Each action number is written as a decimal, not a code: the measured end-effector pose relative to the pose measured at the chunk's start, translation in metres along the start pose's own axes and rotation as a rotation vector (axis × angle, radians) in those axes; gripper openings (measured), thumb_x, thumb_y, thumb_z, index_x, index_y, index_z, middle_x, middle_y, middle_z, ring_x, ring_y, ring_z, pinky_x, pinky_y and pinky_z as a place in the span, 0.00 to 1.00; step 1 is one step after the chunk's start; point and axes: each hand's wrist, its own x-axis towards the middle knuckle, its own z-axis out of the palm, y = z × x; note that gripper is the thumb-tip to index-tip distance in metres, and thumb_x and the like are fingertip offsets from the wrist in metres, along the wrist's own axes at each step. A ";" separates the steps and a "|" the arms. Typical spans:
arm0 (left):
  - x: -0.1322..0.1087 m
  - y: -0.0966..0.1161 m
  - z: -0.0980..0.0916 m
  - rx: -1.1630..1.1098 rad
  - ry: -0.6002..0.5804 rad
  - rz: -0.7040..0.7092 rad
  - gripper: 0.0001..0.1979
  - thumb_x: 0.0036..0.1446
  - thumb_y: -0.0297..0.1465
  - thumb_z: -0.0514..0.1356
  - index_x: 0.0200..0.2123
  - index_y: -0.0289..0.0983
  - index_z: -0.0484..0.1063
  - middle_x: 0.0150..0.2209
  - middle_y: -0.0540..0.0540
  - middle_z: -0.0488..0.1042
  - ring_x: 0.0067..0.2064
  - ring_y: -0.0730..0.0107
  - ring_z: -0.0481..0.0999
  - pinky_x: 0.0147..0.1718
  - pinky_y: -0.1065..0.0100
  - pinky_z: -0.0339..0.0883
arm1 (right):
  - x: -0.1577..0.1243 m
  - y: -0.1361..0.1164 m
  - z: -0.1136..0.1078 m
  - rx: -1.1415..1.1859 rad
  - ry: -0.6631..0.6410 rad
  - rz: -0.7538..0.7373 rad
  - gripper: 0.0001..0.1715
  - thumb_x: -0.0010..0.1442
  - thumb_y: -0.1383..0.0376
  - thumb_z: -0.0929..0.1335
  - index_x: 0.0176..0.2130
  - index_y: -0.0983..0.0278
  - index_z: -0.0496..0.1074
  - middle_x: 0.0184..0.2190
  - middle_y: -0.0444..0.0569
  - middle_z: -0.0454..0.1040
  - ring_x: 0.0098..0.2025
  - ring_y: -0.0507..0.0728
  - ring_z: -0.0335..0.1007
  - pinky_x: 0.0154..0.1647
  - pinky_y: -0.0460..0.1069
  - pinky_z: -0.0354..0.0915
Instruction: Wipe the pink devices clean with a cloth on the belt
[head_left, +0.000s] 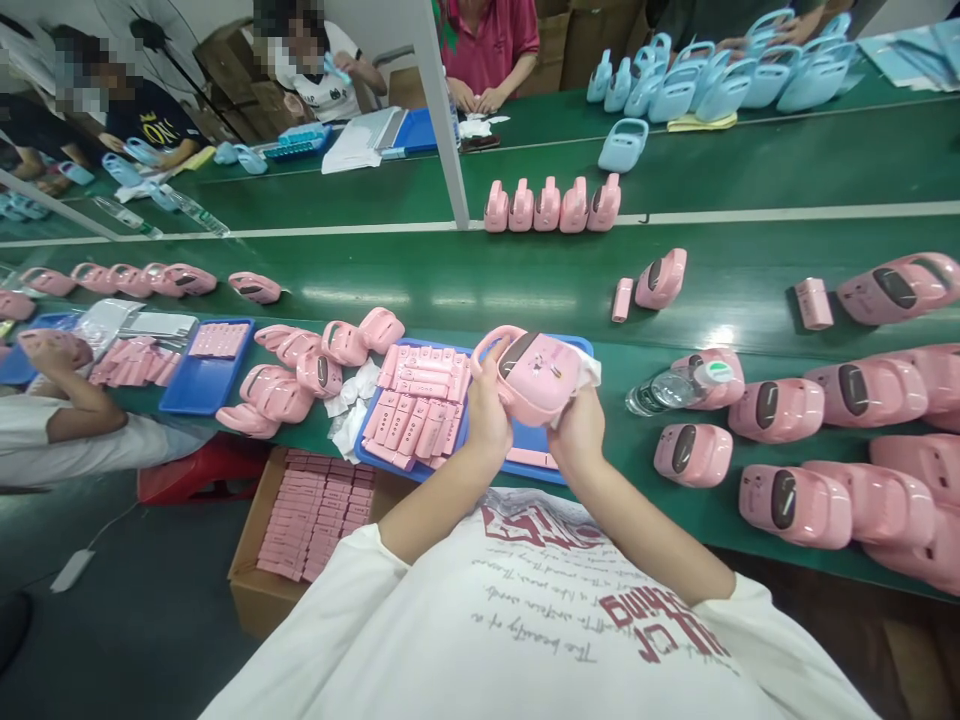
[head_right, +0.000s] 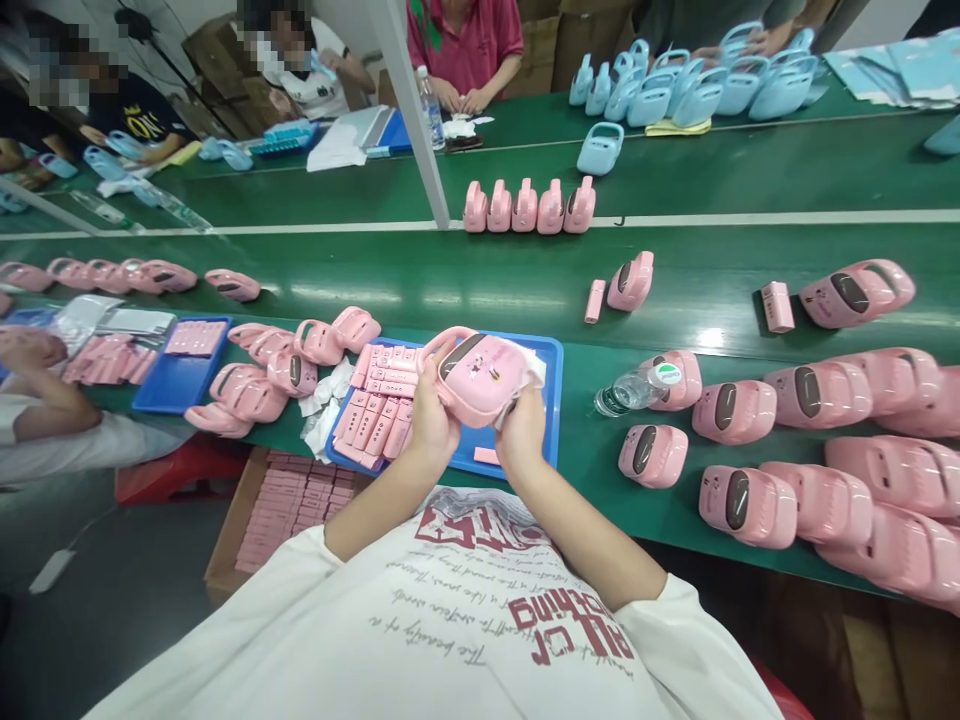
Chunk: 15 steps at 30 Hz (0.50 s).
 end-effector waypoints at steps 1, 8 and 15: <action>0.001 0.001 0.003 -0.059 0.024 -0.012 0.17 0.60 0.42 0.54 0.46 0.41 0.72 0.54 0.46 0.72 0.61 0.61 0.66 0.59 0.61 0.60 | -0.006 0.006 -0.002 -0.133 -0.016 -0.144 0.27 0.64 0.49 0.54 0.49 0.60 0.69 0.41 0.51 0.75 0.46 0.57 0.72 0.45 0.53 0.70; 0.005 0.010 0.008 -0.118 0.064 -0.231 0.09 0.55 0.34 0.59 0.40 0.39 0.73 0.44 0.51 0.75 0.55 0.67 0.71 0.54 0.68 0.65 | 0.004 0.026 -0.022 -0.921 -0.213 -1.379 0.24 0.64 0.61 0.59 0.59 0.53 0.64 0.58 0.48 0.65 0.71 0.61 0.34 0.68 0.64 0.43; 0.001 0.003 0.006 -0.085 0.078 -0.126 0.15 0.54 0.36 0.55 0.44 0.41 0.73 0.45 0.49 0.76 0.55 0.64 0.72 0.51 0.66 0.67 | -0.003 0.014 -0.012 -0.702 -0.126 -0.877 0.39 0.65 0.53 0.54 0.69 0.57 0.34 0.69 0.54 0.41 0.71 0.63 0.33 0.67 0.66 0.44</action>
